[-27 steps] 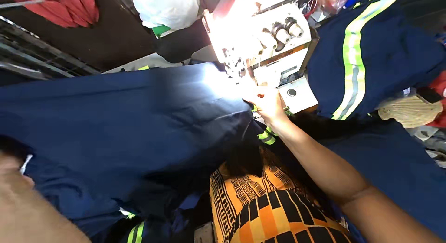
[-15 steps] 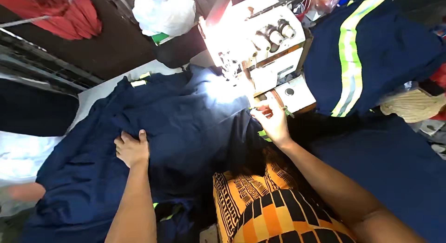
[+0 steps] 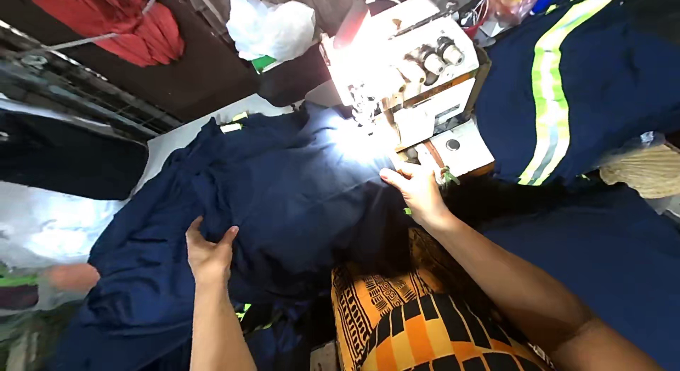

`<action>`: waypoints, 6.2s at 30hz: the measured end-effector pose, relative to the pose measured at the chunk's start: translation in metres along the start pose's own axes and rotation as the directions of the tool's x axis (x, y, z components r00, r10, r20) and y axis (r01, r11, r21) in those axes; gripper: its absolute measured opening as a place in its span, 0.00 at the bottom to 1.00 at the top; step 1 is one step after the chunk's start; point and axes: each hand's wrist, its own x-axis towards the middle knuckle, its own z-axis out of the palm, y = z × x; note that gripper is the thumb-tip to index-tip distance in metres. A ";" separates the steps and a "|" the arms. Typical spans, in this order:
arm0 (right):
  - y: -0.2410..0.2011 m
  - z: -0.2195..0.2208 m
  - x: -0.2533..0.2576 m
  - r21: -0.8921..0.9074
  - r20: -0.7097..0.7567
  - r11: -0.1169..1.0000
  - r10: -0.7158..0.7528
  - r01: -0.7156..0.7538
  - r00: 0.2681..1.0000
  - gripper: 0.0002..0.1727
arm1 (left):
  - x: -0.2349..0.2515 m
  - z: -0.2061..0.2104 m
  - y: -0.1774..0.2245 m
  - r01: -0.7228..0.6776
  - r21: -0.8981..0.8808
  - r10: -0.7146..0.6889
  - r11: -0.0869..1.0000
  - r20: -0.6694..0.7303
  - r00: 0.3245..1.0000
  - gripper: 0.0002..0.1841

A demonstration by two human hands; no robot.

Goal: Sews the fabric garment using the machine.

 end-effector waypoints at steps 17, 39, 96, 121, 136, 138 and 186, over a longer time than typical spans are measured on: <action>0.020 -0.013 0.020 -0.181 0.096 0.978 0.122 -0.103 0.988 0.11 | 0.006 -0.030 0.002 0.156 -0.336 -0.176 0.929 -0.030 0.984 0.39; -0.002 -0.008 0.023 -0.344 0.080 0.935 0.120 -0.085 0.990 0.13 | 0.103 -0.046 0.047 -0.052 -0.200 0.031 0.978 -0.107 0.994 0.39; 0.090 -0.240 -0.036 -0.851 0.123 0.524 0.126 0.039 0.984 0.12 | -0.131 0.043 0.043 0.386 -0.743 -0.247 0.546 0.298 0.922 0.13; -0.032 -0.062 0.061 -0.274 0.448 0.961 0.153 -0.028 0.881 0.09 | -0.163 0.050 0.085 0.189 -0.765 -0.092 0.616 0.169 0.981 0.31; -0.023 -0.064 0.056 -0.356 0.302 0.928 0.001 0.112 0.953 0.05 | -0.171 0.047 0.089 0.169 -0.746 -0.102 0.644 0.135 0.986 0.32; -0.023 -0.064 0.057 -0.337 0.302 0.931 -0.032 0.138 0.953 0.05 | -0.171 0.046 0.092 0.163 -0.750 -0.097 0.641 0.132 0.987 0.32; 0.002 -0.001 0.004 -0.267 0.018 0.908 -0.329 0.322 0.944 0.10 | -0.070 0.070 0.112 -0.534 0.036 0.524 0.845 -0.260 0.811 0.23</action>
